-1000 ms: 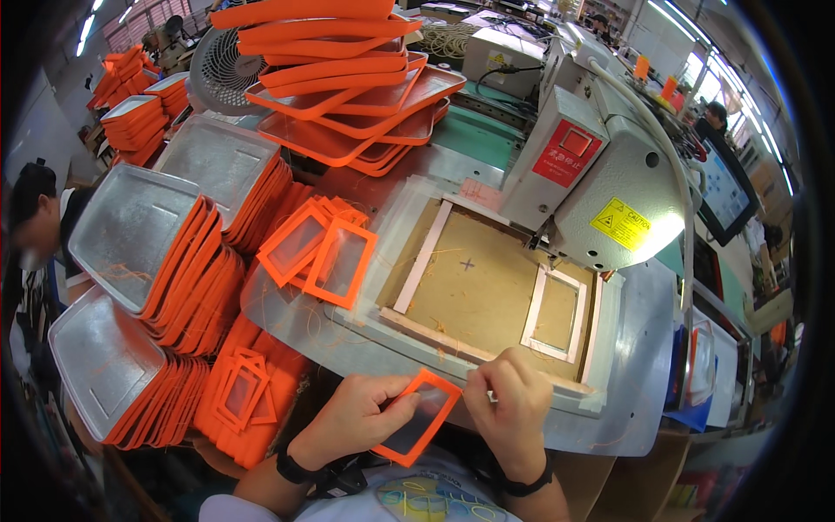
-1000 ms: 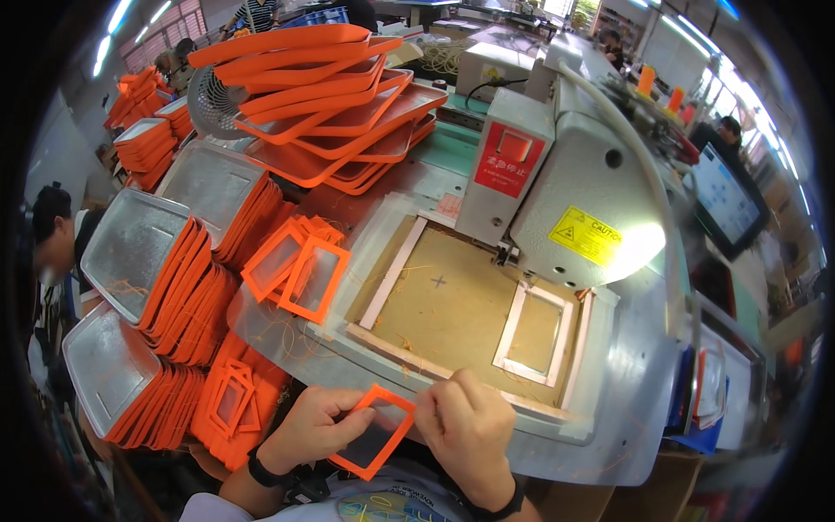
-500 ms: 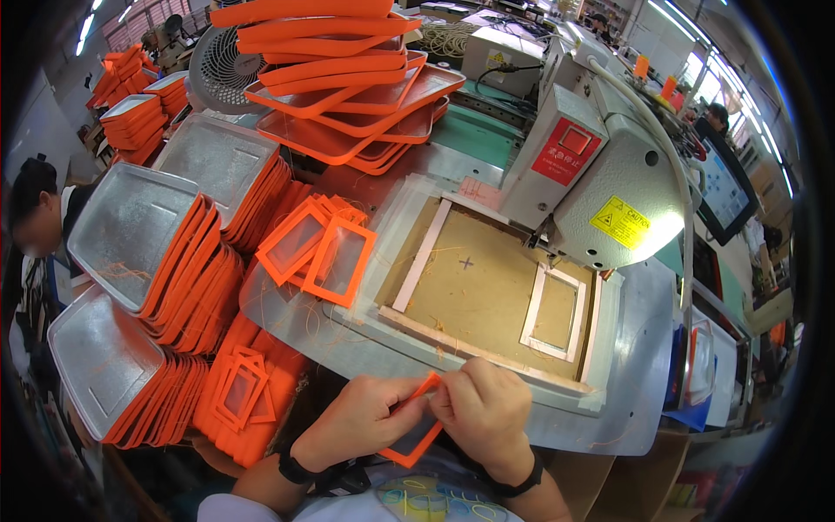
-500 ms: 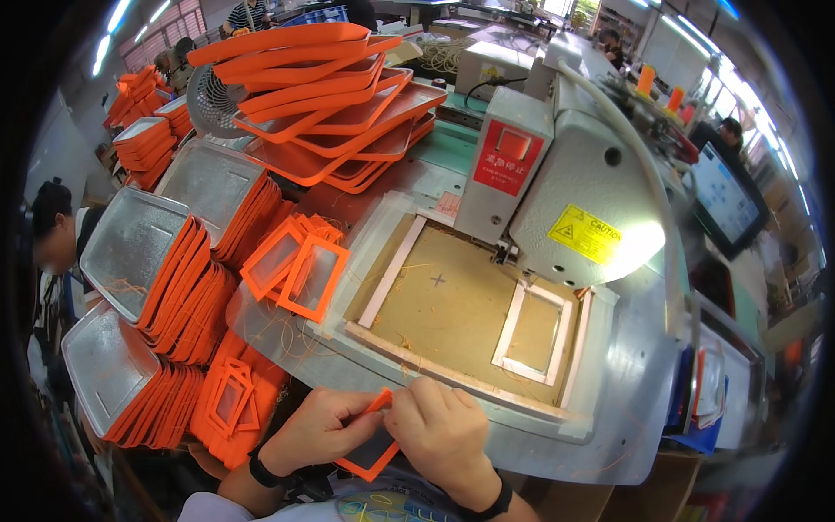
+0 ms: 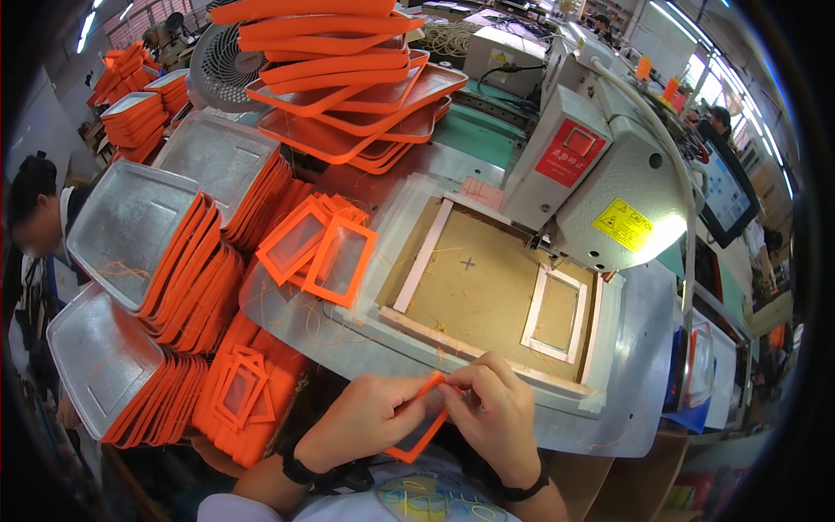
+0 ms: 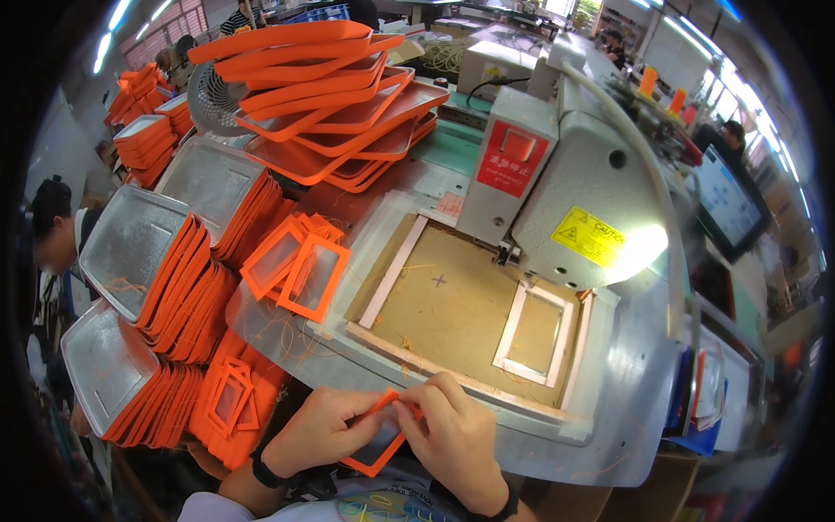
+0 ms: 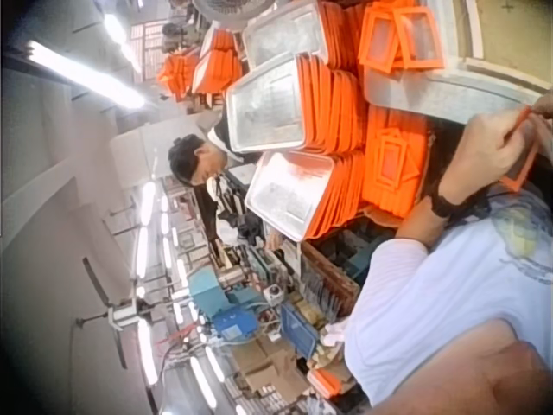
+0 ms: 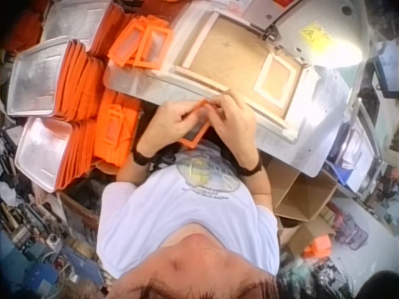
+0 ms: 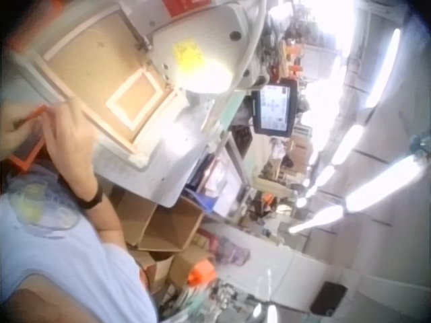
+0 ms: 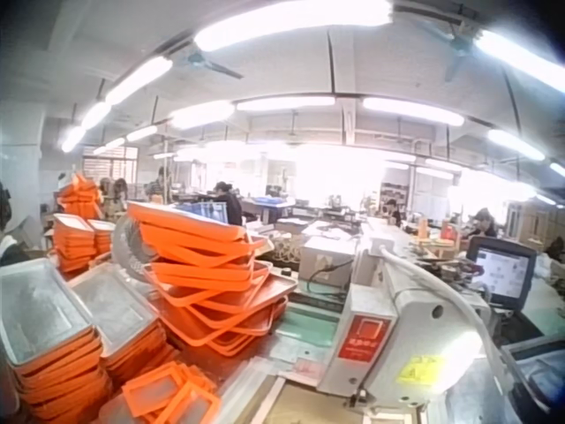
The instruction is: Assembling orange cases by inserting metal trays and applying plastic frames using manual precision and potentially a machine press.
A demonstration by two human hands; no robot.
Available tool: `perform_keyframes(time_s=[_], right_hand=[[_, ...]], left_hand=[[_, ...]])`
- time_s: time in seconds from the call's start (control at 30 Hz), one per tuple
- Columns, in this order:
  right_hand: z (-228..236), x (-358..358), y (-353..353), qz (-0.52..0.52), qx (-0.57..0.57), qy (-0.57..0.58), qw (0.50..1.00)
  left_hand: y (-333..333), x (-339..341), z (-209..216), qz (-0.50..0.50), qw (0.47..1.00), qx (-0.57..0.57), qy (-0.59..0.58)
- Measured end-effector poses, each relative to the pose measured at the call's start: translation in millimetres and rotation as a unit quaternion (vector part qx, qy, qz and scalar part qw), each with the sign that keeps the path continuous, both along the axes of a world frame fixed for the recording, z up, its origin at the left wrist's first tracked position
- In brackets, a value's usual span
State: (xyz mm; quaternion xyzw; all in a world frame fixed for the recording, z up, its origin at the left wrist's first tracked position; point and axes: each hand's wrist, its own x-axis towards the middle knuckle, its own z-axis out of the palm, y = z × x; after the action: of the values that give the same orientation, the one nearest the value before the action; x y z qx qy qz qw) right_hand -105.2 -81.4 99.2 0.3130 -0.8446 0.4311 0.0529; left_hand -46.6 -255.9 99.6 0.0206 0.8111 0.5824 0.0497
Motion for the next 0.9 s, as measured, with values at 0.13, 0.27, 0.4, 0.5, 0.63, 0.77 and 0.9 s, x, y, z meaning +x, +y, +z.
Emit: perform_keyframes(time_s=[0.13,0.27,0.4,0.5,0.63,0.77,0.9], right_hand=[[2.9,-0.6,-1.7,0.003,-0.005,-0.016,1.000],[1.7,-2.0,0.3,0.020,-0.026,-0.038,0.999],[5.0,-1.0,4.8,0.103,-0.092,-0.108,0.985],[13.2,-2.3,15.3,0.181,-0.157,-0.167,0.956],[8.6,-9.2,15.1,0.078,-0.127,-0.119,0.982],[7.9,-2.8,0.6,0.054,-0.143,-0.192,0.969],[12.3,0.8,-9.5,0.030,-0.130,-0.178,0.975]], left_hand=[[1.3,1.3,0.9,0.008,0.997,-0.047,0.058],[1.8,2.6,2.0,-0.001,0.989,-0.117,0.092],[-1.7,2.1,0.4,-0.025,0.992,-0.102,0.075],[-8.0,3.0,-4.9,-0.033,0.999,-0.007,-0.022],[-16.3,2.1,-10.1,-0.043,0.960,0.228,-0.158],[-14.4,4.6,-28.8,-0.051,0.840,0.488,-0.234],[-10.3,6.1,-30.3,-0.086,0.718,0.642,-0.253]])
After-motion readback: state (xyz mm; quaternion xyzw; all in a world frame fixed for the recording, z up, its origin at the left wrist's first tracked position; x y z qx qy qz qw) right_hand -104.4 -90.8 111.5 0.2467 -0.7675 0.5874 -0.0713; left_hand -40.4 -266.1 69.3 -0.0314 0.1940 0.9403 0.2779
